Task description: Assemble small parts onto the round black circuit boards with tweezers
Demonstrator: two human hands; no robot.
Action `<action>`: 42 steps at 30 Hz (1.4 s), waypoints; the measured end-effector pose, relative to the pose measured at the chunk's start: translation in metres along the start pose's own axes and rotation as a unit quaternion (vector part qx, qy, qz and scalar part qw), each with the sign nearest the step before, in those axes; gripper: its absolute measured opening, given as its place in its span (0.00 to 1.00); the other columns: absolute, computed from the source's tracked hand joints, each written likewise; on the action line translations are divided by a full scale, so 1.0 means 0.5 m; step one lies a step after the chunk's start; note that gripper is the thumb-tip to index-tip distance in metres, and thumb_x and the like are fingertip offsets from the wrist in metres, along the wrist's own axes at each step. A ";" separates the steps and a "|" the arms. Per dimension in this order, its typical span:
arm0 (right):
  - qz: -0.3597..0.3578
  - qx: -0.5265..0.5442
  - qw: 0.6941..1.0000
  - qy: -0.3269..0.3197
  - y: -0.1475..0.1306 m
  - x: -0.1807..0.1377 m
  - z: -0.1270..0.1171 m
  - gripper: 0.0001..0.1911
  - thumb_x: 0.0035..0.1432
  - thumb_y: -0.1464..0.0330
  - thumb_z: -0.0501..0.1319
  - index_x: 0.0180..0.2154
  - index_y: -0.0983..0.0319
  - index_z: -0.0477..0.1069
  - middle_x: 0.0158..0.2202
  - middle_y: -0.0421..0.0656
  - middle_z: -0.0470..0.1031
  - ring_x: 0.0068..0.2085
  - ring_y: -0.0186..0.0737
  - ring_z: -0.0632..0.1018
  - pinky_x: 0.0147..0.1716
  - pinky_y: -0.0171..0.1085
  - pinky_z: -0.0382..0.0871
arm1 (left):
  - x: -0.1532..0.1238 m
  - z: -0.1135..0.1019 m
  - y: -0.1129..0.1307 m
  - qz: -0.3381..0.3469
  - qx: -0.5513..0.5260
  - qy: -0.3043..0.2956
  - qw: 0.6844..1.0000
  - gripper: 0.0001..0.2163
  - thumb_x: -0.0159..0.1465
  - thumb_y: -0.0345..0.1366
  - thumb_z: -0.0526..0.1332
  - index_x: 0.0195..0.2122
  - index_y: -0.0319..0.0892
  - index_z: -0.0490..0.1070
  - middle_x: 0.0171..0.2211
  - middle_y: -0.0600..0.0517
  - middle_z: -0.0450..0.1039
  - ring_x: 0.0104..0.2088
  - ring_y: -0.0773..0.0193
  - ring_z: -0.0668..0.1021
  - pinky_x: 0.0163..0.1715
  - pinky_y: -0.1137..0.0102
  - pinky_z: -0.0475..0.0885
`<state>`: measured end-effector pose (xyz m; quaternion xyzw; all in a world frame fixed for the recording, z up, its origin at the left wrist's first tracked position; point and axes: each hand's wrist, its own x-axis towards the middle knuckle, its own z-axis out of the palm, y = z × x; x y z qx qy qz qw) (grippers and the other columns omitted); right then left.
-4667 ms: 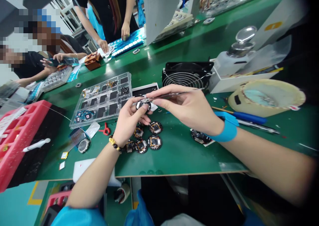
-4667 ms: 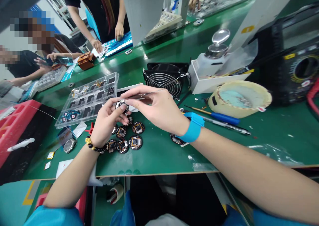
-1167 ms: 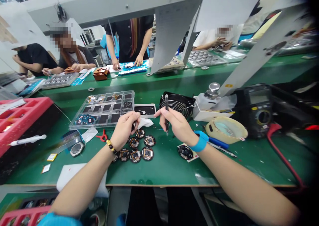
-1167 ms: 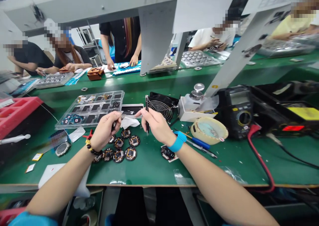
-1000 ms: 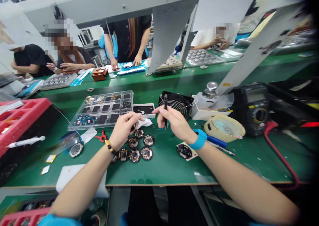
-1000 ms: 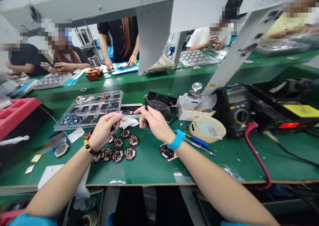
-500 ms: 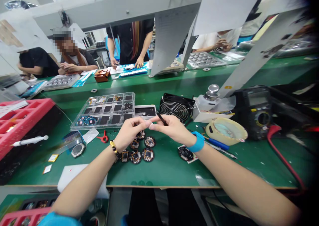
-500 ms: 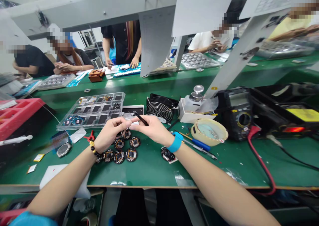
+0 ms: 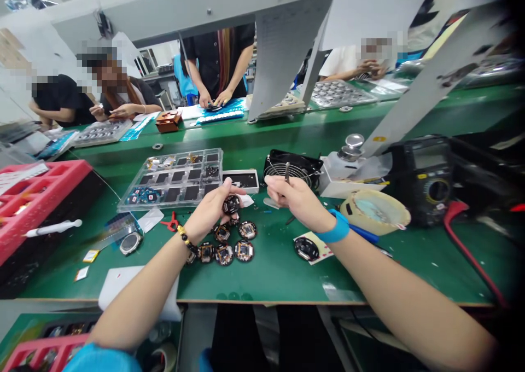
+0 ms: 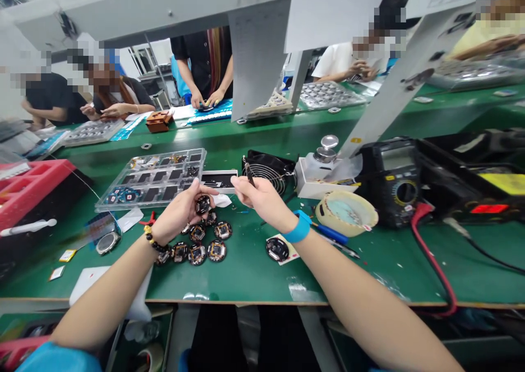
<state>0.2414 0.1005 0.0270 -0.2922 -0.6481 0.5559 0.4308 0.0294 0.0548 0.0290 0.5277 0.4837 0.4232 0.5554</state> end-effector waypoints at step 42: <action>-0.091 -0.104 0.971 -0.196 -0.047 -0.004 -0.077 0.20 0.61 0.54 0.70 0.29 0.64 0.74 0.27 0.36 0.71 0.31 0.32 0.68 0.34 0.34 0.60 | -0.014 0.105 -0.059 0.225 0.461 -0.105 0.852 0.19 0.67 0.48 0.68 0.55 0.46 0.75 0.54 0.45 0.80 0.55 0.50 0.81 0.59 0.54 0.75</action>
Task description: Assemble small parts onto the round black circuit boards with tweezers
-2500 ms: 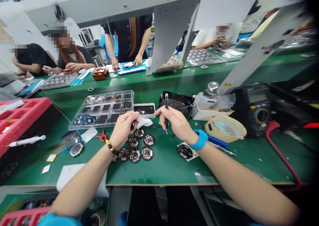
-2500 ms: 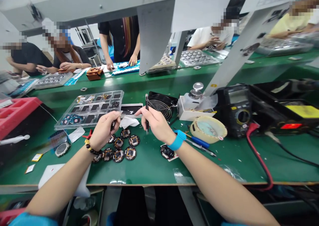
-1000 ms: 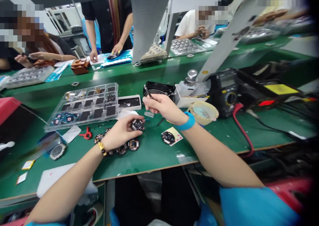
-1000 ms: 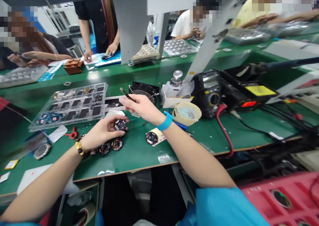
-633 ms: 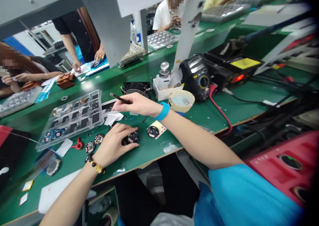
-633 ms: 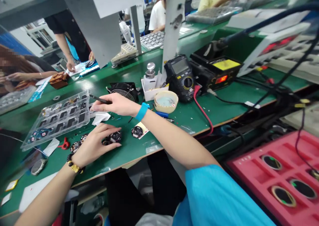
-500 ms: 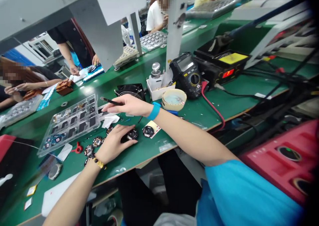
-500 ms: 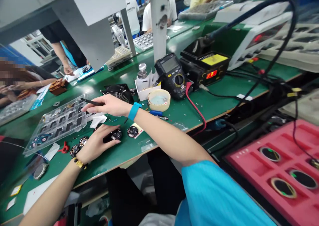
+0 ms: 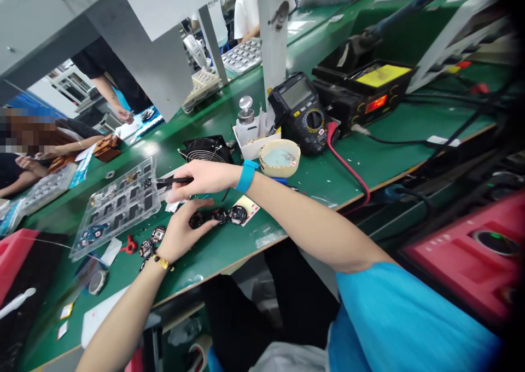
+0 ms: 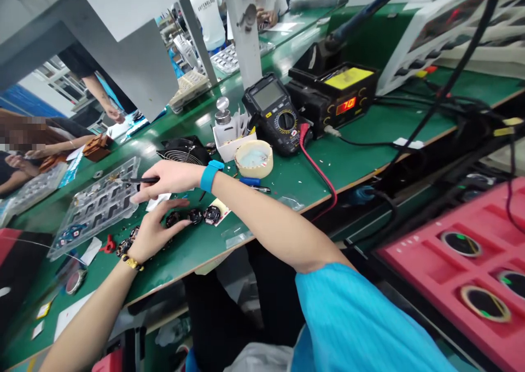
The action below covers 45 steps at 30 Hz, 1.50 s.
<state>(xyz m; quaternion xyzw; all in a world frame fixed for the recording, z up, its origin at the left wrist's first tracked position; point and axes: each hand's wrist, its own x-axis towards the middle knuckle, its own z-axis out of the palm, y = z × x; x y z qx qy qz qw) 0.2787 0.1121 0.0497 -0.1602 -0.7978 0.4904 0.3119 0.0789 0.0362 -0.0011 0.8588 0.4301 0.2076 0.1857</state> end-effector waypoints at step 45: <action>0.128 -0.077 0.911 0.385 -0.068 -0.277 0.109 0.18 0.67 0.52 0.63 0.46 0.56 0.82 0.49 0.46 0.83 0.47 0.46 0.83 0.47 0.44 0.79 | -0.032 -0.046 -0.003 -0.089 -0.395 0.075 0.911 0.12 0.70 0.42 0.60 0.41 0.38 0.76 0.33 0.47 0.80 0.32 0.61 0.83 0.36 0.66 0.81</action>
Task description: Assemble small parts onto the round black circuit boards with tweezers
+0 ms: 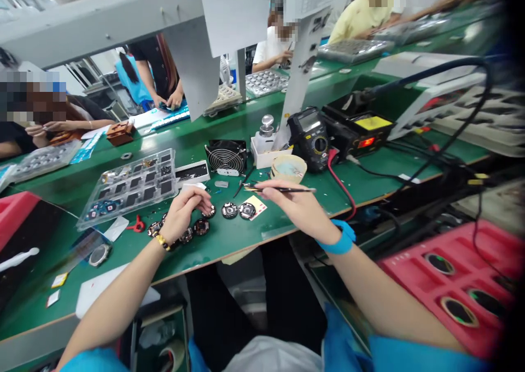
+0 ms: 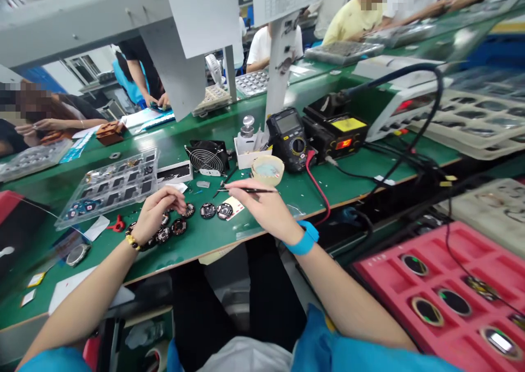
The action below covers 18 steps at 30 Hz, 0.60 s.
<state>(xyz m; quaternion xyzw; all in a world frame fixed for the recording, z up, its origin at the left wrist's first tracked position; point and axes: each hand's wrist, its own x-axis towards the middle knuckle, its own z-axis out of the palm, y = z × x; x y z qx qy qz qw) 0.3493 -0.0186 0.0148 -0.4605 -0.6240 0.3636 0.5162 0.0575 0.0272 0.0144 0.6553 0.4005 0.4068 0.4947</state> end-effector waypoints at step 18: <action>-0.074 -0.087 0.993 -0.040 0.104 -0.073 0.010 0.10 0.68 0.65 0.66 0.48 0.53 0.83 0.50 0.43 0.84 0.53 0.47 0.83 0.56 0.46 0.77 | 0.036 0.144 -0.037 0.129 0.394 -0.116 0.903 0.22 0.65 0.43 0.70 0.57 0.43 0.71 0.53 0.43 0.79 0.54 0.49 0.79 0.56 0.52 0.73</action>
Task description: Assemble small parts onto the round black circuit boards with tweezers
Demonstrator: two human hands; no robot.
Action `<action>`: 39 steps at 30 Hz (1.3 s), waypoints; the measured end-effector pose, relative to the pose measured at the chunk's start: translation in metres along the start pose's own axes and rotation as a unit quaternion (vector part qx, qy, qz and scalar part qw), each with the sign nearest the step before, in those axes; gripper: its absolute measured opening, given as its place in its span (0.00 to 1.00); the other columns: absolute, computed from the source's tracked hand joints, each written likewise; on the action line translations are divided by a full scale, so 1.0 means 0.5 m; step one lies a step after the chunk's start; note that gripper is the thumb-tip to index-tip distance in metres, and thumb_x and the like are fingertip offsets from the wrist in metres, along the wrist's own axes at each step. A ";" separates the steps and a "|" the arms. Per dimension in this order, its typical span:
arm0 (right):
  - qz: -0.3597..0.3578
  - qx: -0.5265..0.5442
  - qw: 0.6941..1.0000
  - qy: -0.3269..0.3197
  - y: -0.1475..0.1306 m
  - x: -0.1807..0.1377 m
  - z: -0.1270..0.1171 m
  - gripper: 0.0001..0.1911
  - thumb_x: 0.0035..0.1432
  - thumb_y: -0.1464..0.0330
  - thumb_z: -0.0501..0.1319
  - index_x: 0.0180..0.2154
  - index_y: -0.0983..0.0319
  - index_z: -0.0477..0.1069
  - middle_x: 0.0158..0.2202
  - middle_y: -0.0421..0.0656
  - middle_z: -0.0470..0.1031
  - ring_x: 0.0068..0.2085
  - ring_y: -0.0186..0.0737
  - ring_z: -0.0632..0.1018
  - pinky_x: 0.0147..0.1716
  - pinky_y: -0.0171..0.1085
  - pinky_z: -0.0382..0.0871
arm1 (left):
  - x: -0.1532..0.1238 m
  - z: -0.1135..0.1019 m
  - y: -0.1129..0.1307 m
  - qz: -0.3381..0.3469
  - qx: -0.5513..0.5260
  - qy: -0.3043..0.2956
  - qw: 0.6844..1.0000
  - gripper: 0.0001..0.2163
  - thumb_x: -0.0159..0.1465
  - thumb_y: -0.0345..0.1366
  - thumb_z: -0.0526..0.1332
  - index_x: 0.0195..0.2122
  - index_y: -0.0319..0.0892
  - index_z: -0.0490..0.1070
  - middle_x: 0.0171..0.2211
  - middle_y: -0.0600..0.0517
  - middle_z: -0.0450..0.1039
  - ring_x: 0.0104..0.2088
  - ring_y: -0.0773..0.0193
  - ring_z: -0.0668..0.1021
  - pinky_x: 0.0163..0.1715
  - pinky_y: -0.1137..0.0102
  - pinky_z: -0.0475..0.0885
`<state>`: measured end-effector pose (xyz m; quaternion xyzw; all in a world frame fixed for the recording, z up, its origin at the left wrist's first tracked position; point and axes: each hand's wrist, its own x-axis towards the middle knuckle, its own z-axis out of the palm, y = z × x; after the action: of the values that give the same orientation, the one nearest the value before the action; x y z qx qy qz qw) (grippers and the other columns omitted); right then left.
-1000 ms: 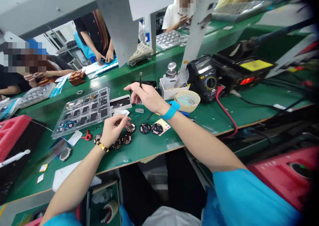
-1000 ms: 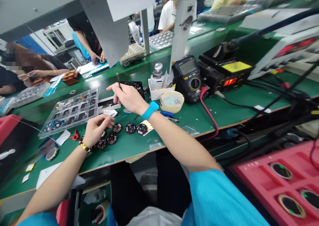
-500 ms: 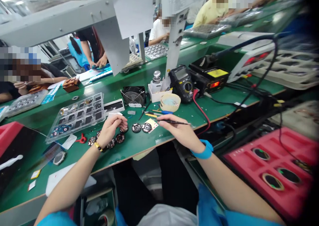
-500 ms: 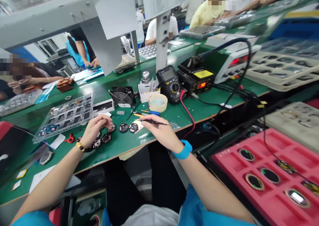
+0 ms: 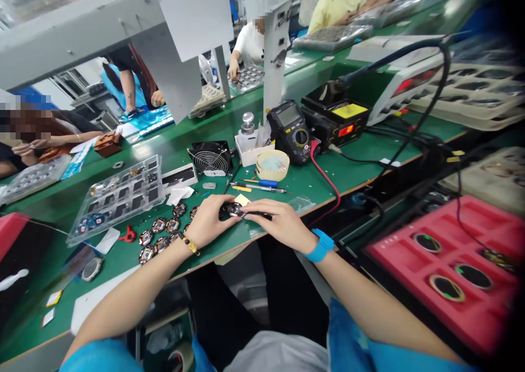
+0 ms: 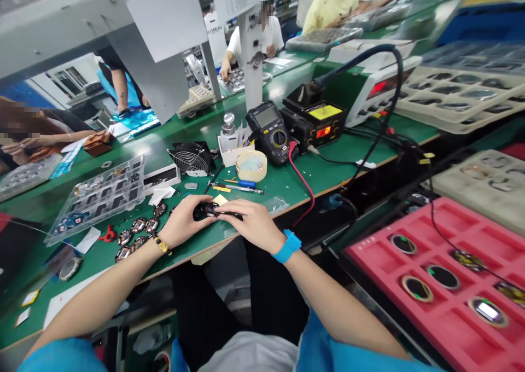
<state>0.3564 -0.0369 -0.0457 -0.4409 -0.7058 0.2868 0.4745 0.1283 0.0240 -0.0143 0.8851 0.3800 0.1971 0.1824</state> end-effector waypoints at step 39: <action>-0.043 -0.040 0.995 0.078 -0.002 -0.019 0.041 0.10 0.66 0.70 0.68 0.45 0.50 0.84 0.43 0.37 0.86 0.46 0.43 0.85 0.48 0.44 0.80 | -0.025 0.003 -0.006 0.031 -0.023 -0.009 0.999 0.21 0.65 0.41 0.72 0.56 0.43 0.74 0.52 0.46 0.81 0.52 0.51 0.78 0.54 0.55 0.74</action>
<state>0.3385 -0.0456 -0.0566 -0.4499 -0.6960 0.2027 0.5216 0.1194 0.0163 -0.0195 0.8939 0.3458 0.2034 0.1999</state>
